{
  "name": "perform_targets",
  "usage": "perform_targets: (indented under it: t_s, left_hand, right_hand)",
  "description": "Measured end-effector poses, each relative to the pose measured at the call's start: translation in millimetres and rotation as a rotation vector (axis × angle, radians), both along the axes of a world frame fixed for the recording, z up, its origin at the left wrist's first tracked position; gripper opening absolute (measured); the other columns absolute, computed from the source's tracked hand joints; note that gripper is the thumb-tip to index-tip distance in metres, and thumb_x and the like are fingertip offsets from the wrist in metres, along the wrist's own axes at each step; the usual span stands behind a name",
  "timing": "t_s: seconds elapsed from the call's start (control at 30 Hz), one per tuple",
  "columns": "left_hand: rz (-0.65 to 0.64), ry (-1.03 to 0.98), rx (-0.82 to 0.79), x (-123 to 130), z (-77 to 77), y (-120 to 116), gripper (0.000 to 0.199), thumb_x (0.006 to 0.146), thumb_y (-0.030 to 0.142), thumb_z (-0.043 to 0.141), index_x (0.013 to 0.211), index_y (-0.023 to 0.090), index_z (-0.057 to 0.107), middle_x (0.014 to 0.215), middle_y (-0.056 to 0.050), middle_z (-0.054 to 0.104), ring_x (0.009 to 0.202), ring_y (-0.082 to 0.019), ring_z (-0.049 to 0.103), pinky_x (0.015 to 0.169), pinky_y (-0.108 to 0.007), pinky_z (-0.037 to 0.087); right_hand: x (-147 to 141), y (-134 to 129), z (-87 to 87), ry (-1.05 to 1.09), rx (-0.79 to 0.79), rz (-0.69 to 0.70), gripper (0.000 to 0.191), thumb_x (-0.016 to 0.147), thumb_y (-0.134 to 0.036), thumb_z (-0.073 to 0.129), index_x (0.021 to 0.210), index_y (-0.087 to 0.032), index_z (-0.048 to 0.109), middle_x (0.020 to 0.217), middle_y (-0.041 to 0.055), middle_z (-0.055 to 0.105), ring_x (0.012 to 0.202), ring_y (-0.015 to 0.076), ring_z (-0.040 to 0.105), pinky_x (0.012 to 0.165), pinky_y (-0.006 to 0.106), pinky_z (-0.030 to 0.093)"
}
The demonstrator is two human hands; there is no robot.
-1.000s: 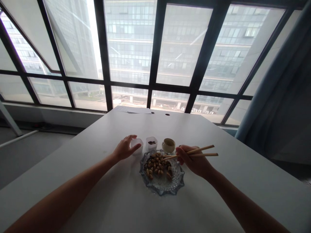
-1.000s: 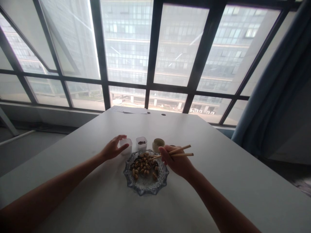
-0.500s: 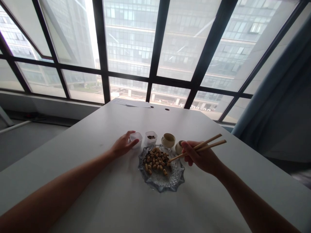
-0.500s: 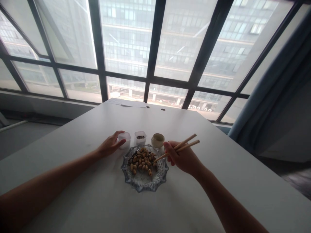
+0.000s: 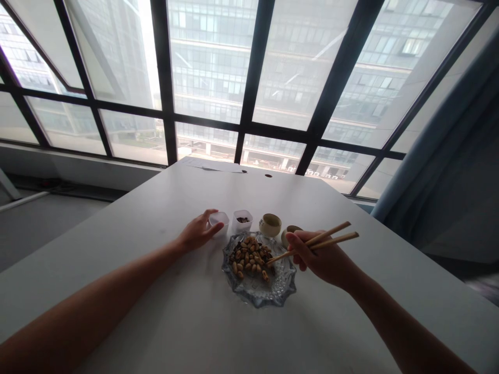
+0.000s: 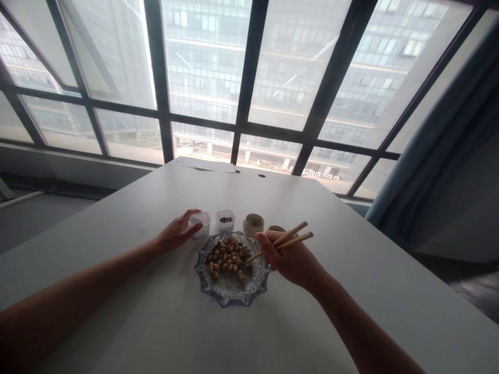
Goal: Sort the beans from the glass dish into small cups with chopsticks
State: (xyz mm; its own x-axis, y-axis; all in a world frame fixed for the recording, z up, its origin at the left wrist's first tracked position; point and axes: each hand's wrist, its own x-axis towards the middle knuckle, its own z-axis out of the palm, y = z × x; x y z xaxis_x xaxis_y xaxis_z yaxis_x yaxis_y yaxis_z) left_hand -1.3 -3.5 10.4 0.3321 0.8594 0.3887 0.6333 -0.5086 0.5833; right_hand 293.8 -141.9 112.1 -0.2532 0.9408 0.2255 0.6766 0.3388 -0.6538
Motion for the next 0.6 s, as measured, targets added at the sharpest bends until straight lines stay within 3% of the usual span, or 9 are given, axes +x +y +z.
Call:
perform_targets:
  t_s: [0.33, 0.6]
  left_hand:
    - [-0.005, 0.0, -0.016, 0.2, -0.2, 0.0, 0.071, 0.087, 0.068, 0.043, 0.131, 0.014, 0.05, 0.069, -0.001, 0.058, 0.067, -0.021, 0.058, 0.067, -0.031, 0.043]
    - [-0.003, 0.018, -0.019, 0.5, 1.5, -1.3, 0.071, 0.087, 0.069, 0.041, 0.131, 0.014, 0.049, 0.07, -0.001, 0.058, 0.066, -0.021, 0.058, 0.067, -0.032, 0.043]
  right_hand:
    - [-3.8, -2.5, 1.4, -0.106, 0.118, 0.097, 0.051, 0.098, -0.054, 0.037, 0.064, -0.02, 0.053, 0.049, 0.0014, 0.055, 0.041, 0.013, 0.051, 0.038, 0.024, 0.041]
    - [-3.7, -1.7, 0.8, -0.138, 0.117, 0.074, 0.053, 0.097, -0.06, 0.036, 0.062, -0.022, 0.051, 0.05, 0.0019, 0.056, 0.043, 0.0139, 0.053, 0.039, 0.024, 0.042]
